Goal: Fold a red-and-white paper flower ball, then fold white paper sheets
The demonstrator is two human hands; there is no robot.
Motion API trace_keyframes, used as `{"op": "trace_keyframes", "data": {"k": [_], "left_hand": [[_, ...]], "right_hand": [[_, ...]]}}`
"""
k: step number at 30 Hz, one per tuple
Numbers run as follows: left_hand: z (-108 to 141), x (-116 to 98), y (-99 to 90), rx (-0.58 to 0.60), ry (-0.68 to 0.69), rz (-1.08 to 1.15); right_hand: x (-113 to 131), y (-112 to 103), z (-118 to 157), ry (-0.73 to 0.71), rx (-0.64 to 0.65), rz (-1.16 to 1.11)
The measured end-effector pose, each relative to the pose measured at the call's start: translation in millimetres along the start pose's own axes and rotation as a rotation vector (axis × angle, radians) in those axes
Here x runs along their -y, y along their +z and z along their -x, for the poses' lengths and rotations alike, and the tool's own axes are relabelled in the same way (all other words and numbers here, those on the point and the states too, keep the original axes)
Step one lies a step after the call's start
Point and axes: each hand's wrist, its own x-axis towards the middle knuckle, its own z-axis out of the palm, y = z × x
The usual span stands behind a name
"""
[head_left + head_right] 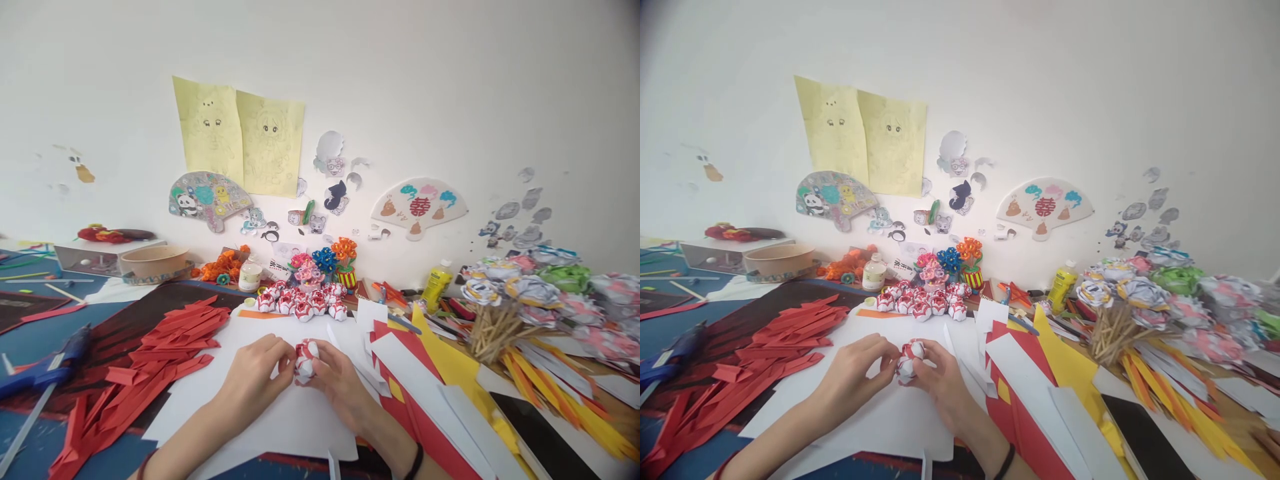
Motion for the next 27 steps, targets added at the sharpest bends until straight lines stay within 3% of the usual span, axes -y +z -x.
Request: {"op": "trace_keyframes", "data": {"k": [15,21,27], "left_hand": [[-1.1,-6.2,-1.0,-0.063,-0.03,0.155],[-8.8,-13.6,-14.9,0.064,-0.164,0.43],[-11.8,-17.8,-21.8,0.119,-0.195,0.512]], "right_hand": [[-1.2,-1.7,0.5,0.019,0.028,-0.012],[3.0,0.2,0.2,0.013,0.047,-0.11],[4.0,0.7,0.0,0.033,0.055,-0.144]]}}
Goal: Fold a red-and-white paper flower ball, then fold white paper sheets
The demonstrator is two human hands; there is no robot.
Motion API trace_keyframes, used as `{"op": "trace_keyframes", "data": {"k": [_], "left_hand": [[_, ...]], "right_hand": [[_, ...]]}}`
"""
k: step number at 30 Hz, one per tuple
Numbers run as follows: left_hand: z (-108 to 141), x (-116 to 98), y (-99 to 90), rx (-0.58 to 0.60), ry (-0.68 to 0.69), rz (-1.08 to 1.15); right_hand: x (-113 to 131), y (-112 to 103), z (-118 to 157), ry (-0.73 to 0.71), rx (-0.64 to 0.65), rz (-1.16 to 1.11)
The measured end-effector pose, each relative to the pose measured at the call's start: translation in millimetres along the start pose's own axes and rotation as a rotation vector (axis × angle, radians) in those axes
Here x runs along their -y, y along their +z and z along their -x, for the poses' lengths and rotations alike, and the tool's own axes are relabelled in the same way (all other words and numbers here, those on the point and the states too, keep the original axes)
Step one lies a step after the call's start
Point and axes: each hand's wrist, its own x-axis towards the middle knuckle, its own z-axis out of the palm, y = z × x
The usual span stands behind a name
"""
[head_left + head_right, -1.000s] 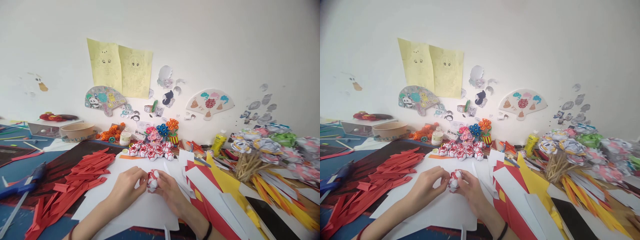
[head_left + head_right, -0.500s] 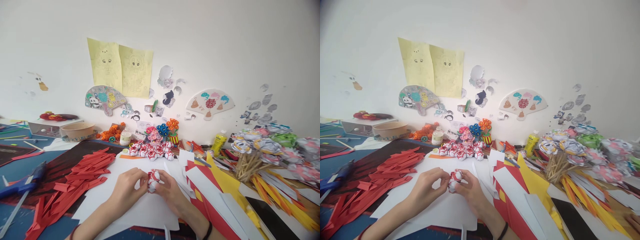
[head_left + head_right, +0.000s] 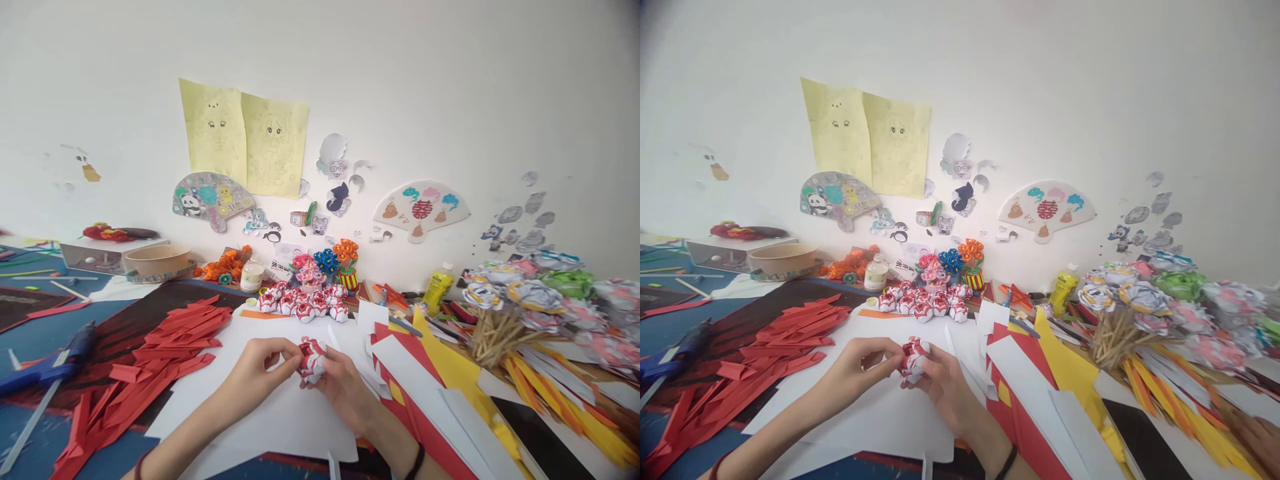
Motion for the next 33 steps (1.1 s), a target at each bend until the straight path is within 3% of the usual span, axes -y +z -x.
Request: {"op": "trace_keyframes", "data": {"k": [33], "left_hand": [[-0.6,12.9,-0.4,0.083,0.024,0.135]], "right_hand": [[0.0,-2.0,-0.2,0.001,0.077,0.028]]}}
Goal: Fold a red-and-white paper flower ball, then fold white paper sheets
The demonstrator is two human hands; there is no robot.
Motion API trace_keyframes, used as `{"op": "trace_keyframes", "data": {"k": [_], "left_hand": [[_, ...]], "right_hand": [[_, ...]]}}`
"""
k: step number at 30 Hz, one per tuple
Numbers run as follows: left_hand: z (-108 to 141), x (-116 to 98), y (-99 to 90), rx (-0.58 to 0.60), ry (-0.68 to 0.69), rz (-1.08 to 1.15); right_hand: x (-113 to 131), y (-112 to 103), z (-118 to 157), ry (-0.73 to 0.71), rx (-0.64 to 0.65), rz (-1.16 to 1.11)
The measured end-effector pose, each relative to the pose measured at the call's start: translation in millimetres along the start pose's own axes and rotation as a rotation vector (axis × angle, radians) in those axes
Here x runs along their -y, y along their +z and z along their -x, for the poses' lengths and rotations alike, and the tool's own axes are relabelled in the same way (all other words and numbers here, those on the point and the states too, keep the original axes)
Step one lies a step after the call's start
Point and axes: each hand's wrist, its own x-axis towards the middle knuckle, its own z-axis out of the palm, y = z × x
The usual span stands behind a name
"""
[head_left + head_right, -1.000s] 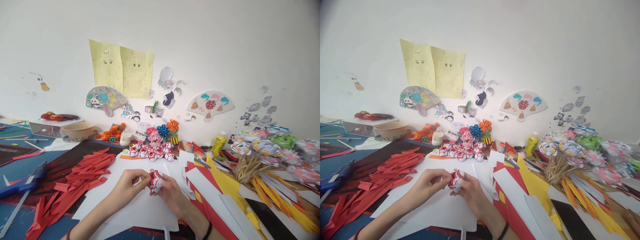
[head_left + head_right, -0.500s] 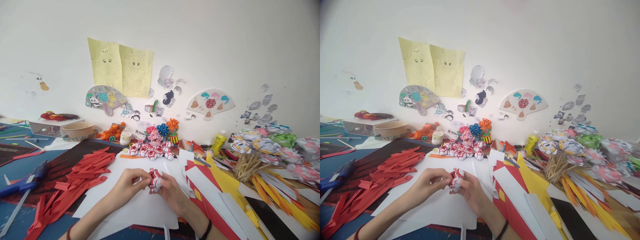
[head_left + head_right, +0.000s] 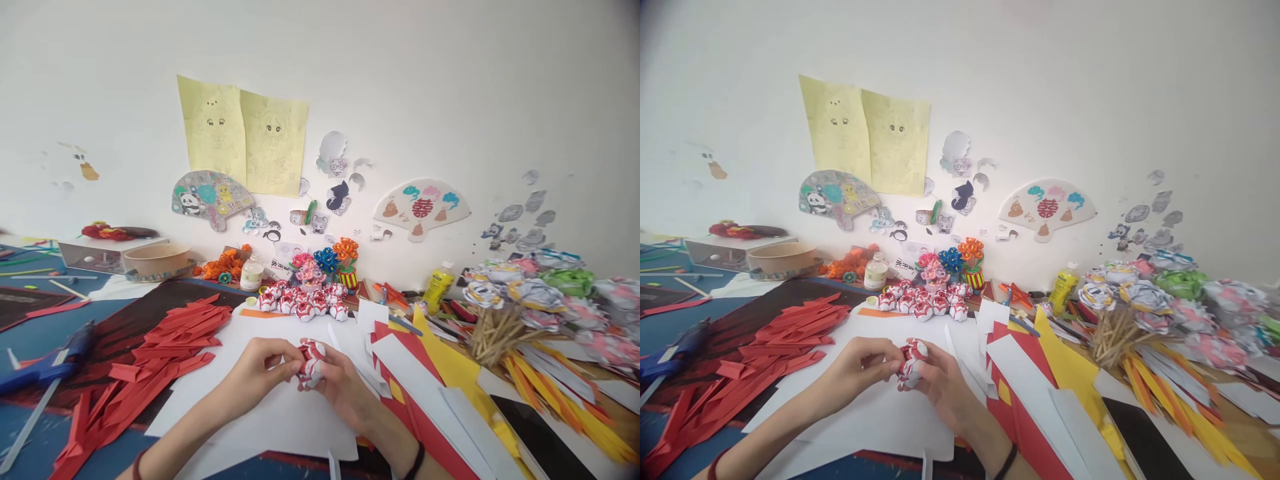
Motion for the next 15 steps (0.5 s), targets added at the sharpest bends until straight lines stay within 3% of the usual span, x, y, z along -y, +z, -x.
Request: {"op": "trace_keyframes", "data": {"k": [15], "left_hand": [[0.9,1.4,-0.1,0.038,-0.02,0.157]], "right_hand": [[0.6,0.0,1.3,0.009,0.001,0.001]]}}
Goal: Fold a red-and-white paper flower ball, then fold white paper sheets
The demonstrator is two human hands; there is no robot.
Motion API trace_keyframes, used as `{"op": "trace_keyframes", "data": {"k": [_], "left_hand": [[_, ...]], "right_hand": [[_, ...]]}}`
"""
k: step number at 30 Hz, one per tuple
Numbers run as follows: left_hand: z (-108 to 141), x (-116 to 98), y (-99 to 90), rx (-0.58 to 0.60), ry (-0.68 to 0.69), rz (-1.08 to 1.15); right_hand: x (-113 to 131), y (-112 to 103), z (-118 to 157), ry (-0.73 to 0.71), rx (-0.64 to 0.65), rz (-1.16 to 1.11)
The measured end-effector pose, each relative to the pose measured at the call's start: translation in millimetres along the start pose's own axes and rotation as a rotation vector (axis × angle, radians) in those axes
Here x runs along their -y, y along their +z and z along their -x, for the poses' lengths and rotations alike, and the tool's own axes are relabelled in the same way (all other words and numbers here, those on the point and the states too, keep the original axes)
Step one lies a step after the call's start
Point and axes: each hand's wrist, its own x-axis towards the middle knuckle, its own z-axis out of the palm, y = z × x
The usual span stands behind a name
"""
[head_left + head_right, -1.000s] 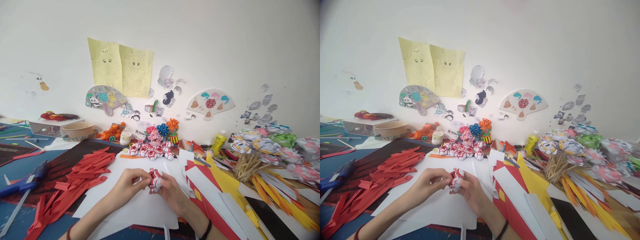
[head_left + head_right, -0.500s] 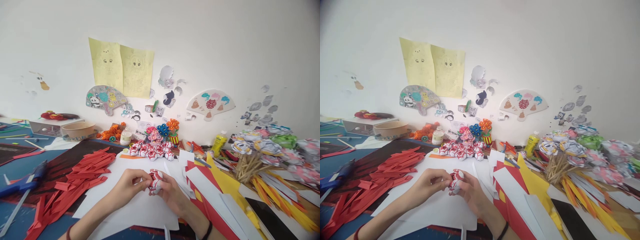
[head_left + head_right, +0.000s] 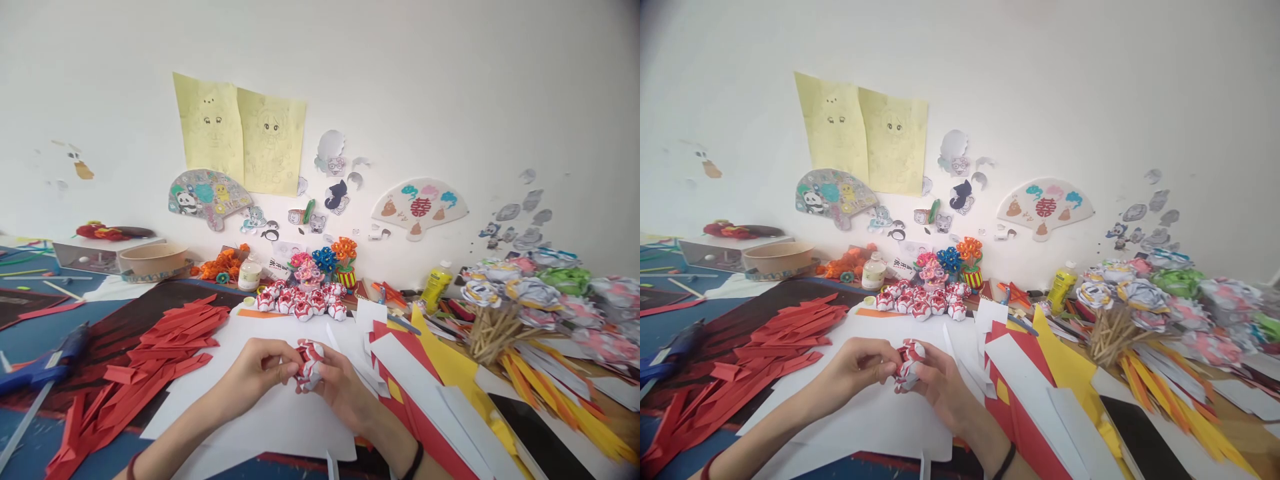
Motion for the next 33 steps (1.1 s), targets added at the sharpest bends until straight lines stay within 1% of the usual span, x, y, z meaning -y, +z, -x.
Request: {"op": "trace_keyframes", "data": {"k": [14,18,24,29,33], "left_hand": [[-0.5,-9.5,1.0,-0.024,-0.01,-0.195],[0.5,-10.8,2.3,-0.019,0.014,-0.252],[2.9,-13.2,5.1,-0.045,0.066,-0.367],[3.3,-9.4,5.9,-0.088,0.091,-0.404],[2.0,-3.3,6.4,-0.121,0.06,-0.365]], "right_hand": [[-1.1,-1.2,-0.9,0.0,-0.025,0.026],[-0.6,-1.0,-0.6,0.001,-0.024,0.023],[-0.2,0.7,-0.1,0.012,-0.036,0.014],[-0.6,1.0,0.9,0.015,-0.077,0.018],[-2.2,-0.3,0.2,-0.011,-0.08,0.052]]}}
